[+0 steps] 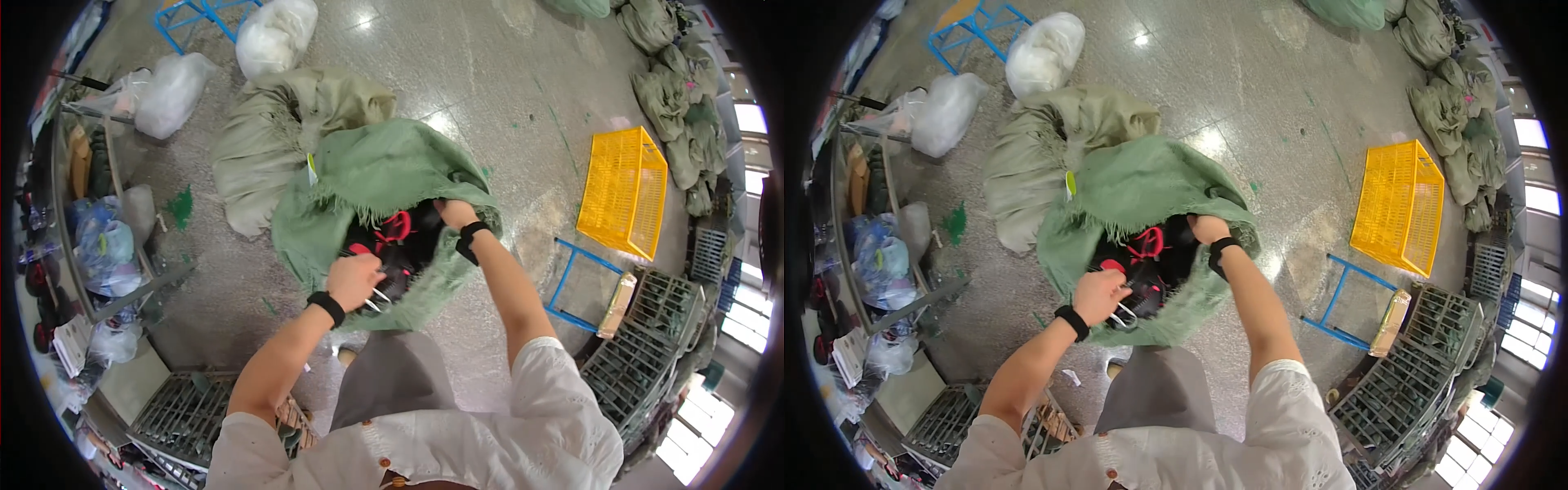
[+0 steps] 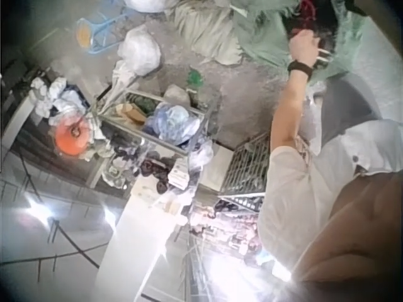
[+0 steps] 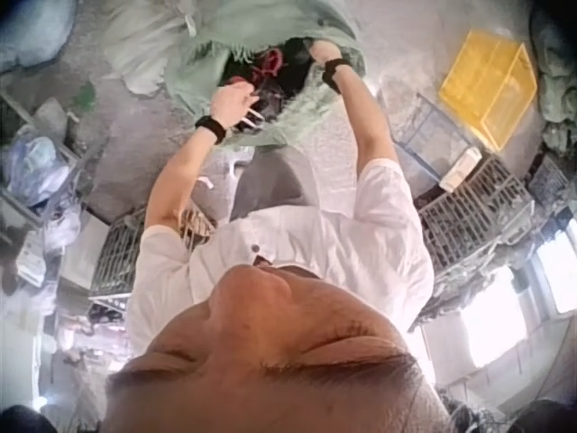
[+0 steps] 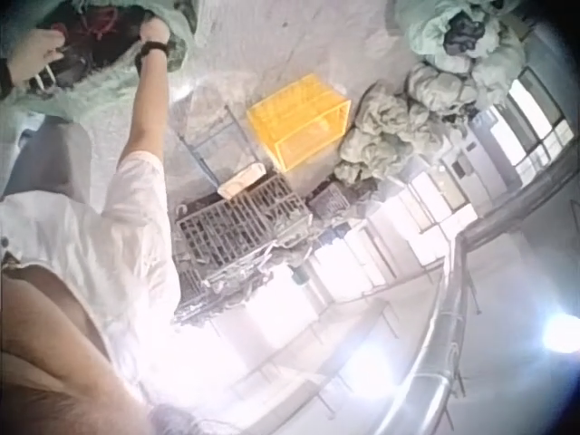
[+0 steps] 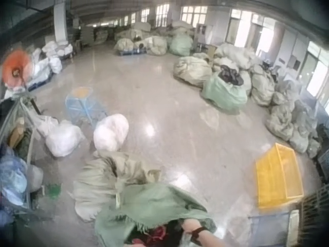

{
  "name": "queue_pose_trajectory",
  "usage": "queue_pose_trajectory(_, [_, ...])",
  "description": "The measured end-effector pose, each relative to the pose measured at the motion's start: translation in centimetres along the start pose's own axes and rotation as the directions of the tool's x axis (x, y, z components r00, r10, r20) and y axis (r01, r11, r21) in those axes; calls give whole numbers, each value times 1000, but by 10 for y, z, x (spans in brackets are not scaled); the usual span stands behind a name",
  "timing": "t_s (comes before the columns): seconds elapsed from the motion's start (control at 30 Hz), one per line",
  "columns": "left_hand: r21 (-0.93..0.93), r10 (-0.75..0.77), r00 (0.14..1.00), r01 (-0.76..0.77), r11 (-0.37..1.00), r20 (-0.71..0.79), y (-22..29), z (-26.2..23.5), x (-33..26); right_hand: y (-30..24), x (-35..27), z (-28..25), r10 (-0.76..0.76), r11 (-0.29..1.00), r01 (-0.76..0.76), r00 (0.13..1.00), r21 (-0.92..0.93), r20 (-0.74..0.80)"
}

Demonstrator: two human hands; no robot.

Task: Sorting and packaging finished shoe components into bags and containers in a factory setting.

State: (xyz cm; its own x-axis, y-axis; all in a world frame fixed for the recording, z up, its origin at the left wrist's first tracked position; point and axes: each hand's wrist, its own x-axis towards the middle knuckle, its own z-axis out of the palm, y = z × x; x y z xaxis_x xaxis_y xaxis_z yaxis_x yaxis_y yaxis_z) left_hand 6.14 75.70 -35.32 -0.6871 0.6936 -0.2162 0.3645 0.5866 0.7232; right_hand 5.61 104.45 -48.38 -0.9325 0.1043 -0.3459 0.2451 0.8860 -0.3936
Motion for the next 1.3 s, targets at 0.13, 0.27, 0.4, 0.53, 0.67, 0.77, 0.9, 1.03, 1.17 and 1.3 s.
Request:
queue_pose_trajectory(0.13, [6, 224, 974, -224, 974, 11, 82, -78, -29, -17, -18, -78, -23, 776, -161, 959, 610, 283])
queue_pose_trajectory(0.27, [-232, 141, 916, -240, 943, -376, 155, -171, -74, -31, -65, -153, -170, 569, -212, 915, 794, 366])
queue_pose_trajectory(0.4, [-635, -325, 836, -35, 772, -442, 200, -237, -129, -58, -118, -212, -91, 480, -15, 994, 877, 66])
queue_pose_trajectory(0.53, [185, 284, 823, -220, 958, -491, 241, -291, -204, -81, -97, -227, -34, 577, 113, 993, 809, -114])
queue_pose_trajectory(0.67, [99, -3, 626, 128, 987, -780, 258, -311, -284, -135, -84, -212, -352, 726, 153, 920, 671, 172])
queue_pose_trajectory(0.77, [66, 33, 401, 68, 995, -915, 251, -315, -360, -242, -102, -180, -672, 667, 422, 696, 615, 251])
queue_pose_trajectory(0.9, [-192, -178, -179, 65, 979, -968, 255, -336, -428, -330, -103, -116, -931, 353, 808, 351, 471, 97])
queue_pose_trajectory(1.03, [-89, -54, -155, 226, 970, -986, 245, -335, -500, -263, -20, 67, -640, 730, 418, 138, 542, 756])
queue_pose_trajectory(1.17, [-36, -5, -59, 529, 848, -998, 201, -300, -548, -443, -116, 34, -432, 813, 418, -35, 406, 901])
queue_pose_trajectory(1.3, [12, -37, 87, 508, 861, -996, 121, -314, -572, -584, -143, 77, -471, 874, 87, -98, 479, 877])
